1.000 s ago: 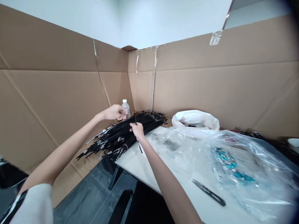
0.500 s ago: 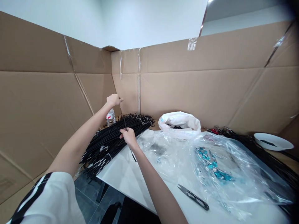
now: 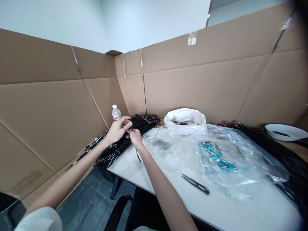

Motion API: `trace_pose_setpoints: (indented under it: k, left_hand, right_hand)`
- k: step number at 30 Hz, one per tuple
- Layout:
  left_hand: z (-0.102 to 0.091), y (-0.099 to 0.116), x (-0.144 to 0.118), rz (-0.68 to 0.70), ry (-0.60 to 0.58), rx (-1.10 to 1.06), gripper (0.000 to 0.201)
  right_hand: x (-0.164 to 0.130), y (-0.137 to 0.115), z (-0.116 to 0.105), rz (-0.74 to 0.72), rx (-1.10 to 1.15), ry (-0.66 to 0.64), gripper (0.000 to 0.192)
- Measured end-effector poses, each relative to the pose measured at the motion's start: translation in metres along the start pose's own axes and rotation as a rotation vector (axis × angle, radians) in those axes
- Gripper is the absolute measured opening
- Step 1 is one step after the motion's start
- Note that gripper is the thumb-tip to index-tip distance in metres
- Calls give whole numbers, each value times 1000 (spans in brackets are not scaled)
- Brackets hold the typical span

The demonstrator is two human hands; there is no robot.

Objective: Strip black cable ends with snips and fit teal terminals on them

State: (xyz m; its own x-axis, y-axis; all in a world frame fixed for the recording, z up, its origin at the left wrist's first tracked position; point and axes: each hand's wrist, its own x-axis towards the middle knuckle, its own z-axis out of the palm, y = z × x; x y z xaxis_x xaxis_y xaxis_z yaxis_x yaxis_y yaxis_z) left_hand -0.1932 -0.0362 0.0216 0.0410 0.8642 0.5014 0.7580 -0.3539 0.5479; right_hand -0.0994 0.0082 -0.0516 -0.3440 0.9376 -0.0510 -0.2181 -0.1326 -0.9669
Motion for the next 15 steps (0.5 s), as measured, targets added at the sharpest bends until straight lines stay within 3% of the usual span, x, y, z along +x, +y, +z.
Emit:
trace_pose_setpoints:
  k: [3, 7, 15]
  left_hand:
    - [18, 14, -45, 2, 143, -56, 52]
    - [43, 17, -85, -162, 309, -255, 54]
    - [79, 32, -156, -351, 78, -506, 46]
  right_hand:
    - [-17, 3, 1, -39, 70, 21, 34]
    - [-45, 6, -1, -100, 158, 17, 27]
    - [-84, 13, -5, -256, 231, -4, 27]
